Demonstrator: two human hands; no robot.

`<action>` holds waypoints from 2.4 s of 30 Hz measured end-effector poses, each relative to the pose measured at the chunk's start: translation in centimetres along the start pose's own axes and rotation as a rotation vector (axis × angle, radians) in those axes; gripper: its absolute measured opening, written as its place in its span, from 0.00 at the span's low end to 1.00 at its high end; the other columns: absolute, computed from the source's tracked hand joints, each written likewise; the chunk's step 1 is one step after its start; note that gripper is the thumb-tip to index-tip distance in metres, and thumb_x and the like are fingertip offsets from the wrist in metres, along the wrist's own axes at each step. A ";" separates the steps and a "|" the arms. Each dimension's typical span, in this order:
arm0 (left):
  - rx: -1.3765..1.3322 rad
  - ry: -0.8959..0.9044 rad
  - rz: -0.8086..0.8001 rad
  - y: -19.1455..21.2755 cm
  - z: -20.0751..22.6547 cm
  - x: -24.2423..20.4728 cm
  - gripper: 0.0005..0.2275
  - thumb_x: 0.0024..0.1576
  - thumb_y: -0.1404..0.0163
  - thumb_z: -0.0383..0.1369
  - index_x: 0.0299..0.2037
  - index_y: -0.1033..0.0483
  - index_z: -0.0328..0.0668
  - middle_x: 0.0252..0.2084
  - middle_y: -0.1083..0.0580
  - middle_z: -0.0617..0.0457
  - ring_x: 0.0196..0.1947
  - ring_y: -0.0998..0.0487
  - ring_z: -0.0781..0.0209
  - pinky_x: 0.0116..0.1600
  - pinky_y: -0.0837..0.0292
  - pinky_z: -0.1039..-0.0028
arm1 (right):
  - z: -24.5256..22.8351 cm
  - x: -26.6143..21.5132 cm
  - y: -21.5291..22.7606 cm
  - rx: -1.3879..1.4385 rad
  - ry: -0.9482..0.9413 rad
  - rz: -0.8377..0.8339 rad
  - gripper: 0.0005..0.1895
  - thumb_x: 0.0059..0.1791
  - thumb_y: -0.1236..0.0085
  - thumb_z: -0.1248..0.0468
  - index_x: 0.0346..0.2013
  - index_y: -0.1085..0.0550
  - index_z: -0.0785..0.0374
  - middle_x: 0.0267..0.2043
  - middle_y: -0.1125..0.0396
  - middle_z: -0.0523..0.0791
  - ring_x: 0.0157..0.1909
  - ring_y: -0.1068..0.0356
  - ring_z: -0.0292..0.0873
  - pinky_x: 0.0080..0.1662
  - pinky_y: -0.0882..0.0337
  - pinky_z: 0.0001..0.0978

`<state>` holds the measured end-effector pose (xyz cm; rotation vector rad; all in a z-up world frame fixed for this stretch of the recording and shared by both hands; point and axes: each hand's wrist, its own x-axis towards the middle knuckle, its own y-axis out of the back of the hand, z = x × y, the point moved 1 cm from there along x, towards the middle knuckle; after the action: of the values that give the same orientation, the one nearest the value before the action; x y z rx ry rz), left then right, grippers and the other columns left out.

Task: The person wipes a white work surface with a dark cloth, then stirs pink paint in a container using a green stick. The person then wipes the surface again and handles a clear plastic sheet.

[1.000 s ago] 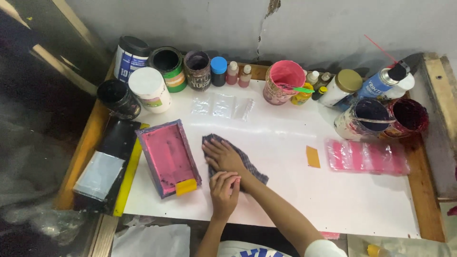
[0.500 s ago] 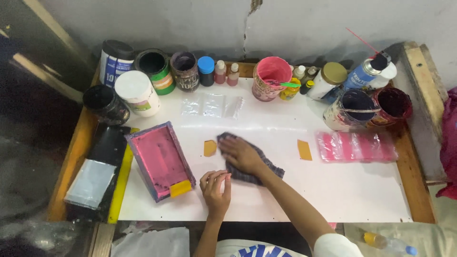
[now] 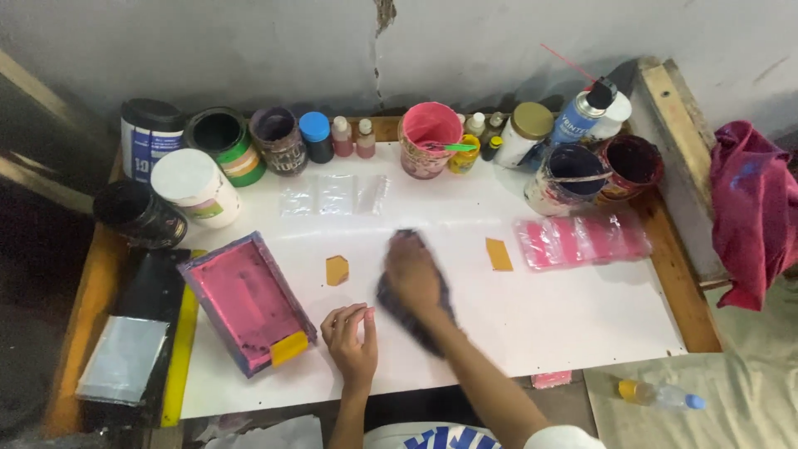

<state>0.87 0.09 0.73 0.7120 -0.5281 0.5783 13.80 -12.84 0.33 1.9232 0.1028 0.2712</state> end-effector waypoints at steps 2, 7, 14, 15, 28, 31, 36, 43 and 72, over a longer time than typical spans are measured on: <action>-0.005 -0.023 0.015 0.2 0.4 0.3 0.06 0.61 0.46 0.33 0.38 0.17 0.42 0.41 0.20 0.56 0.48 0.27 0.56 0.53 0.30 0.67 | -1.9 -2.6 -1.5 0.017 0.128 -0.106 0.26 0.55 0.69 0.53 0.65 0.42 0.60 0.65 0.47 0.51 0.65 0.49 0.56 0.62 0.49 0.53; -0.001 -0.002 -0.023 -0.1 0.3 0.2 0.05 0.60 0.46 0.33 0.39 0.18 0.43 0.42 0.20 0.58 0.48 0.28 0.56 0.55 0.32 0.68 | 3.4 0.4 -3.1 0.136 0.407 0.022 0.29 0.57 0.59 0.47 0.68 0.33 0.57 0.72 0.39 0.49 0.73 0.44 0.58 0.67 0.44 0.54; 0.066 -0.021 -0.034 -0.9 -0.7 -0.5 0.04 0.59 0.44 0.32 0.39 0.18 0.44 0.42 0.20 0.59 0.49 0.28 0.57 0.55 0.31 0.67 | 16.8 8.1 -0.2 -0.049 -0.030 0.122 0.38 0.55 0.64 0.39 0.71 0.38 0.60 0.73 0.44 0.55 0.74 0.47 0.60 0.69 0.49 0.56; 0.068 -0.023 -0.039 -0.8 -0.8 -0.5 0.04 0.59 0.44 0.32 0.40 0.18 0.45 0.42 0.20 0.60 0.50 0.28 0.56 0.56 0.31 0.67 | 17.8 8.3 -0.3 -0.121 -0.185 0.241 0.39 0.55 0.66 0.37 0.71 0.38 0.61 0.74 0.45 0.54 0.75 0.50 0.60 0.69 0.49 0.57; 0.051 -0.132 -0.047 -0.8 0.9 0.5 0.03 0.58 0.43 0.30 0.39 0.18 0.44 0.42 0.21 0.59 0.47 0.28 0.55 0.56 0.29 0.68 | 10.3 -1.1 0.6 0.041 -0.109 -0.007 0.41 0.54 0.62 0.36 0.75 0.46 0.56 0.78 0.53 0.46 0.79 0.58 0.52 0.72 0.57 0.48; 0.082 -0.171 -0.046 -1.1 0.7 0.1 0.02 0.58 0.43 0.29 0.39 0.18 0.46 0.42 0.21 0.62 0.49 0.29 0.58 0.55 0.28 0.68 | 14.8 2.8 1.4 -0.021 -0.251 0.058 0.42 0.54 0.65 0.36 0.73 0.42 0.62 0.77 0.51 0.51 0.79 0.58 0.56 0.71 0.55 0.56; 0.104 -0.158 -0.053 -1.3 0.5 0.1 0.02 0.57 0.43 0.30 0.38 0.18 0.45 0.42 0.20 0.61 0.49 0.29 0.57 0.55 0.28 0.69 | 18.8 9.5 2.2 -0.027 -0.507 0.021 0.49 0.52 0.78 0.29 0.78 0.56 0.58 0.81 0.64 0.49 0.81 0.68 0.53 0.74 0.64 0.50; 0.285 -0.201 -0.144 -2.6 0.5 0.6 0.02 0.54 0.40 0.34 0.35 0.19 0.57 0.49 0.22 0.67 0.52 0.28 0.59 0.49 0.33 0.68 | 14.1 5.2 -0.4 -0.102 -0.229 0.070 0.45 0.53 0.67 0.33 0.75 0.47 0.61 0.79 0.56 0.54 0.79 0.59 0.60 0.71 0.56 0.57; 0.575 -0.142 -0.209 -4.0 -0.2 2.5 0.26 0.58 0.48 0.44 0.62 0.28 0.34 0.68 0.32 0.36 0.65 0.34 0.33 0.66 0.32 0.46 | 14.2 -12.9 5.5 -0.069 -0.451 0.001 0.46 0.54 0.67 0.33 0.76 0.55 0.61 0.81 0.62 0.47 0.81 0.66 0.47 0.74 0.65 0.43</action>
<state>5.31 -1.48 0.37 1.3451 -0.4108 0.4863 4.31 -30.36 -1.17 1.8709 -0.2043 -0.1596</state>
